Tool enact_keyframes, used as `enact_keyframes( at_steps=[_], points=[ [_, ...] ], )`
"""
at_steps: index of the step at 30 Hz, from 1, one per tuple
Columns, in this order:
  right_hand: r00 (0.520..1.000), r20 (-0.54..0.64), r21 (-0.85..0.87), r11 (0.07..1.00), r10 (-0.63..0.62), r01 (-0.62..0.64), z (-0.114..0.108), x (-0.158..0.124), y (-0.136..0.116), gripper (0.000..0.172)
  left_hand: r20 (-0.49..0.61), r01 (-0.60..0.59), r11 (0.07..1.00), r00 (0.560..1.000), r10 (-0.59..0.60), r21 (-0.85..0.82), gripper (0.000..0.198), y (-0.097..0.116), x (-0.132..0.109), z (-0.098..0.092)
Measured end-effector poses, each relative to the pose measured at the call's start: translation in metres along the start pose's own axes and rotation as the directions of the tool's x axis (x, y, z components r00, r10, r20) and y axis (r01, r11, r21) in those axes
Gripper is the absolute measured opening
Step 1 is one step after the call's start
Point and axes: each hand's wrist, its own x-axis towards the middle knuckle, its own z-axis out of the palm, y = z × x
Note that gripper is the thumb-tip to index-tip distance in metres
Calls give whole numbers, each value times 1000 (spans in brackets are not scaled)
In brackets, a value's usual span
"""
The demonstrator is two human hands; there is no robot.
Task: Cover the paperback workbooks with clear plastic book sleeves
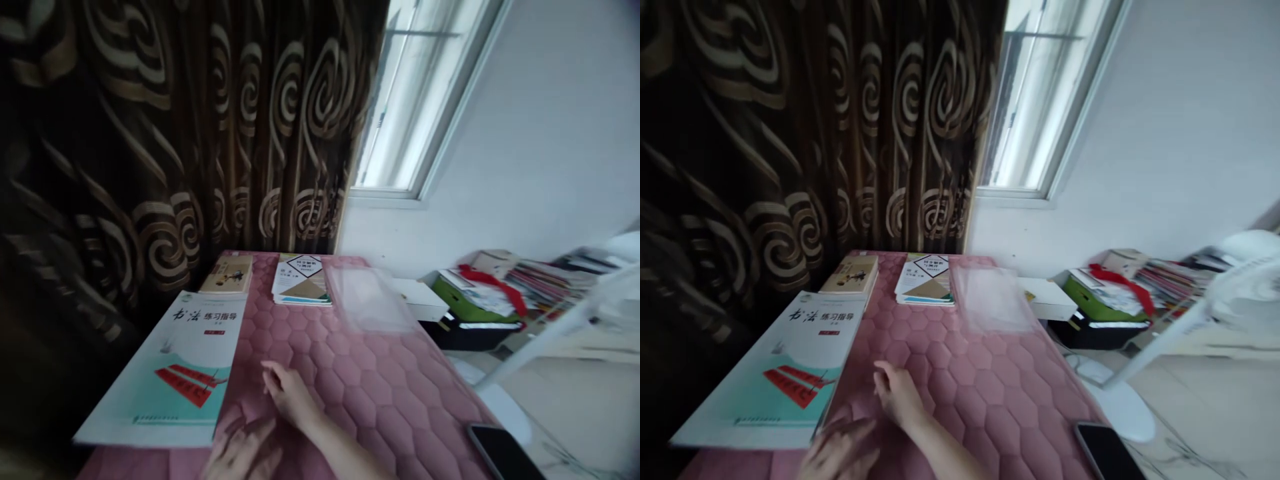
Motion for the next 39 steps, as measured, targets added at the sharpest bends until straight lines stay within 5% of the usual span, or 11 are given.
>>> enact_keyframes(
  at_steps=[2,7,11,15,20,28,34,39],
  points=[
    [998,-57,-85,996,11,-15,-29,-5,25,37,46,-118,993,992,119,-23,35,24,38,26],
    [971,-228,-349,925,73,-151,-119,-19,76,37,-34,103,994,994,-102,33,39,33,121,54],
    [912,-393,-471,825,120,-312,-190,-7,107,36,-105,116,993,988,-112,37,37,16,142,72],
    [898,-403,-628,659,179,-413,-238,21,134,44,-115,74,997,991,-73,3,38,6,139,80],
    [906,-327,-700,576,268,-423,-261,45,157,52,-106,91,996,990,-92,-15,36,7,138,74],
    [944,-197,-804,507,263,-309,-274,41,159,44,-81,111,993,990,-113,-27,37,11,139,69],
    [969,-190,-858,454,156,-241,-291,34,129,37,-73,119,991,990,-124,-59,36,10,138,68],
    [989,-141,-878,467,-37,-107,-299,23,74,29,-86,138,977,984,-153,-160,35,8,138,70]
  ],
)
